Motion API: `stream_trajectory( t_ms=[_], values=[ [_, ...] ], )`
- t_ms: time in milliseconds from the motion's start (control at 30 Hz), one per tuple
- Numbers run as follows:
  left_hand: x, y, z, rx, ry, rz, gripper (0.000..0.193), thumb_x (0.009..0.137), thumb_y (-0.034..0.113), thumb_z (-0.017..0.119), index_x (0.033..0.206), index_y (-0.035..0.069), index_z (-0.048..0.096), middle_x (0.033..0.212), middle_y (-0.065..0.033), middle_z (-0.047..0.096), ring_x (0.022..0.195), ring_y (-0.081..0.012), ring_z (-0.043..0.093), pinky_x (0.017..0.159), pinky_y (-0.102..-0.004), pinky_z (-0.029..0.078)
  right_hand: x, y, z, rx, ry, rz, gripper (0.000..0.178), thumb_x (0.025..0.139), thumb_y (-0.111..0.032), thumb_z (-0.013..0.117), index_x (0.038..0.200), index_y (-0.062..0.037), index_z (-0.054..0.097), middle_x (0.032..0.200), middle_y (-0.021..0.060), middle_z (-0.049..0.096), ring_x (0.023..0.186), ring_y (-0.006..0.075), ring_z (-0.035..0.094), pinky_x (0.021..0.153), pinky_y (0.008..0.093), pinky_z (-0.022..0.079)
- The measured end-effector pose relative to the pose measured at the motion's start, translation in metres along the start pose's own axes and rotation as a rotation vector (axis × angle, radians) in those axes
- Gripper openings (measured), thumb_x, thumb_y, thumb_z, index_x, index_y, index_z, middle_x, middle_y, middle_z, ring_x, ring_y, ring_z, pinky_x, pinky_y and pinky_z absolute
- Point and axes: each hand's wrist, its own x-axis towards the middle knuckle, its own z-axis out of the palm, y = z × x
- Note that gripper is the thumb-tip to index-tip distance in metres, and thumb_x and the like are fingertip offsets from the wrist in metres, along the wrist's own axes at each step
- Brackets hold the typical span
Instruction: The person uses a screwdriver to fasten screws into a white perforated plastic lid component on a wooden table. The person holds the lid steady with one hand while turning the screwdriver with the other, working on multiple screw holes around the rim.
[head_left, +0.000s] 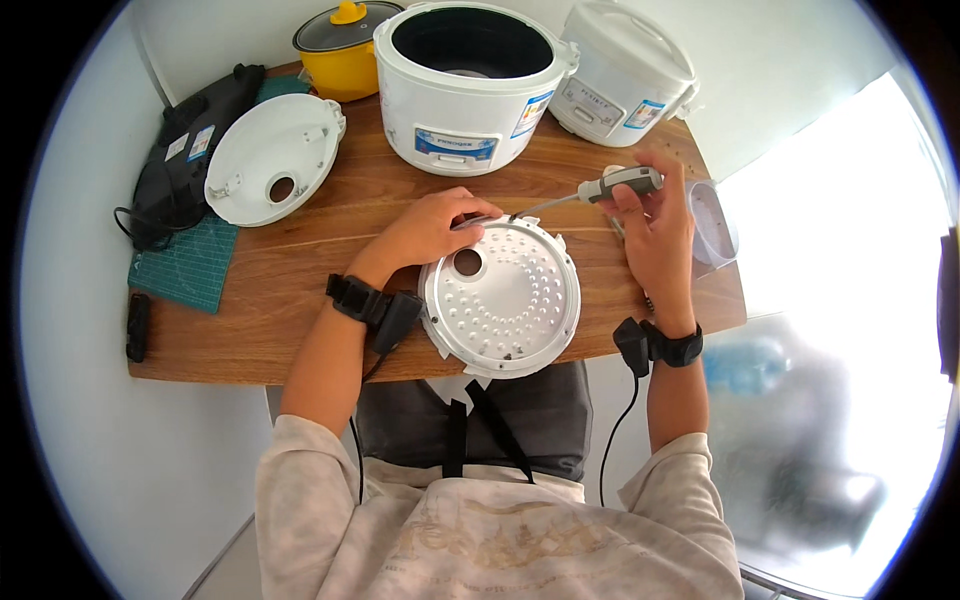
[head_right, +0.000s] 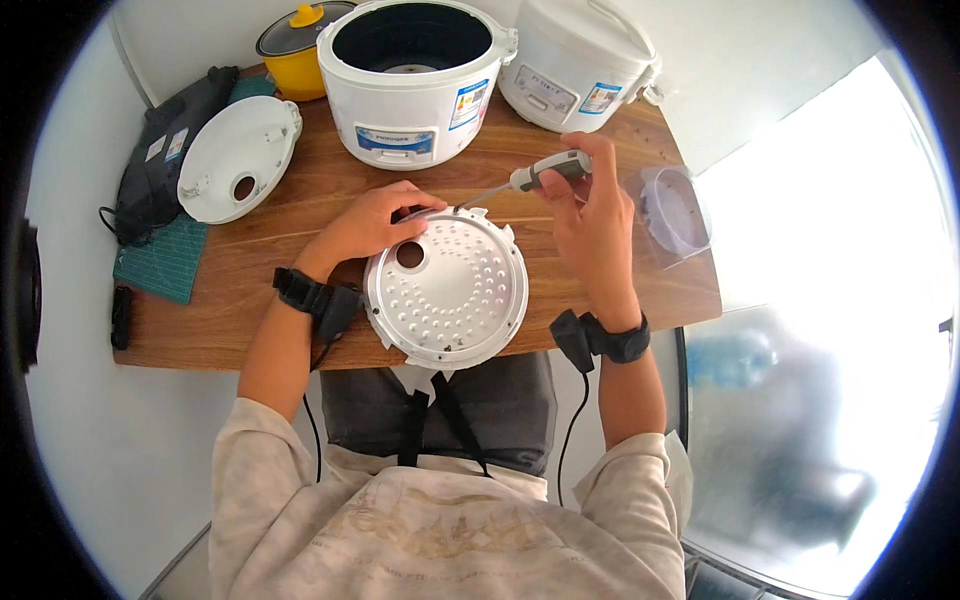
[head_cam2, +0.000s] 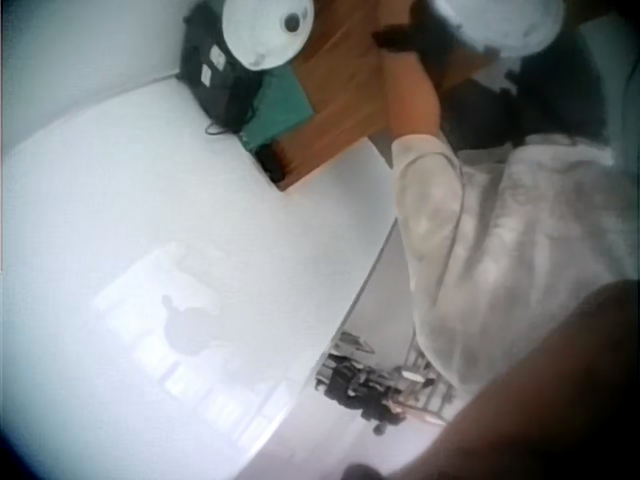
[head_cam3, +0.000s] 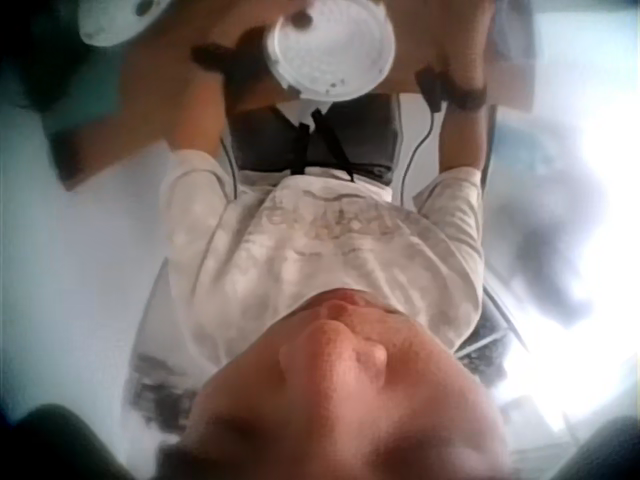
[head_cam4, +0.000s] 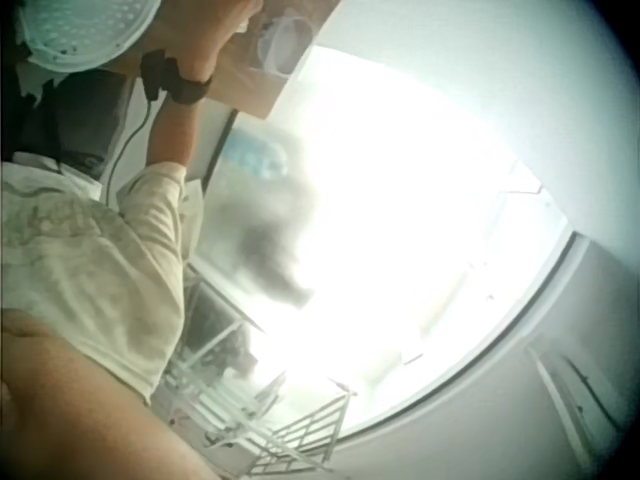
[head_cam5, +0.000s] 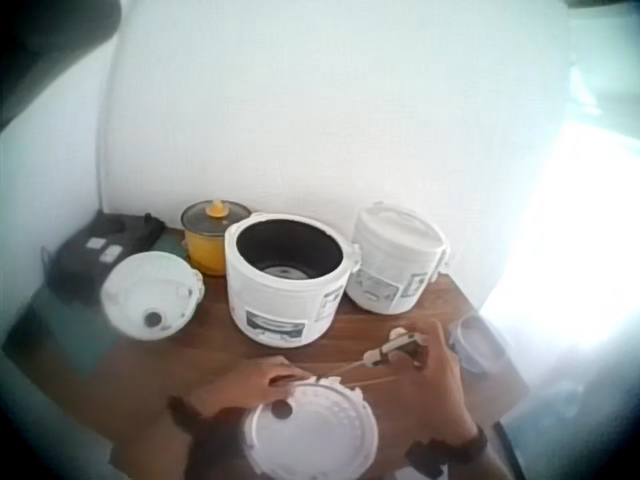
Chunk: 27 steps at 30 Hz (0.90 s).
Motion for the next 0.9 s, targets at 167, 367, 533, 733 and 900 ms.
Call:
stream_trajectory(
  t_ms=[167,367,533,733,900],
  values=[
    [-0.0014,-0.0003,-0.0007,-0.007,-0.004,-0.009,0.034,0.095,0.021,0.067,0.129,0.016,0.07,0.114,-0.0072,0.064,0.097,-0.0215,0.061,0.088,-0.0346,0.051,-0.0011,0.0037,0.0019,0.012,0.011,-0.012,0.033,0.101,-0.012,0.065,0.128,-0.0043,0.049,0.095,0.0127,0.073,0.087,0.0214,0.076,0.076,0.0305,0.058],
    [-0.0012,0.0001,-0.0002,0.01,0.003,-0.008,0.035,0.096,0.022,0.066,0.13,0.016,0.07,0.114,-0.0074,0.063,0.097,-0.0221,0.061,0.088,-0.0357,0.051,-0.0015,0.0025,0.0015,0.005,0.001,-0.015,0.033,0.101,-0.013,0.065,0.128,-0.004,0.05,0.095,0.0133,0.073,0.089,0.0222,0.077,0.076,0.0307,0.059],
    [-0.0001,-0.0008,-0.0004,0.013,-0.007,-0.003,0.035,0.096,0.023,0.065,0.13,0.017,0.07,0.113,-0.0071,0.063,0.098,-0.0221,0.061,0.087,-0.0363,0.051,-0.0019,0.0026,0.0025,0.02,0.011,-0.015,0.033,0.101,-0.013,0.065,0.128,-0.004,0.05,0.097,0.0133,0.073,0.09,0.0223,0.076,0.077,0.0308,0.059],
    [-0.0033,0.0058,-0.0018,0.027,-0.002,-0.018,0.034,0.095,0.022,0.064,0.128,0.016,0.07,0.114,-0.0087,0.063,0.1,-0.0248,0.064,0.089,-0.0369,0.052,-0.0033,0.0033,0.0046,0.029,-0.001,0.014,0.033,0.101,-0.012,0.065,0.129,-0.0042,0.051,0.098,0.0129,0.073,0.092,0.0217,0.076,0.079,0.0311,0.058],
    [-0.0023,0.0039,-0.002,0.034,-0.005,-0.008,0.034,0.095,0.023,0.065,0.128,0.016,0.069,0.113,-0.0087,0.063,0.099,-0.0249,0.064,0.089,-0.0369,0.051,-0.0047,0.0036,0.0019,0.017,0.009,0.002,0.032,0.1,-0.012,0.065,0.128,-0.004,0.051,0.097,0.0123,0.073,0.089,0.0211,0.076,0.079,0.0319,0.058]
  ],
)
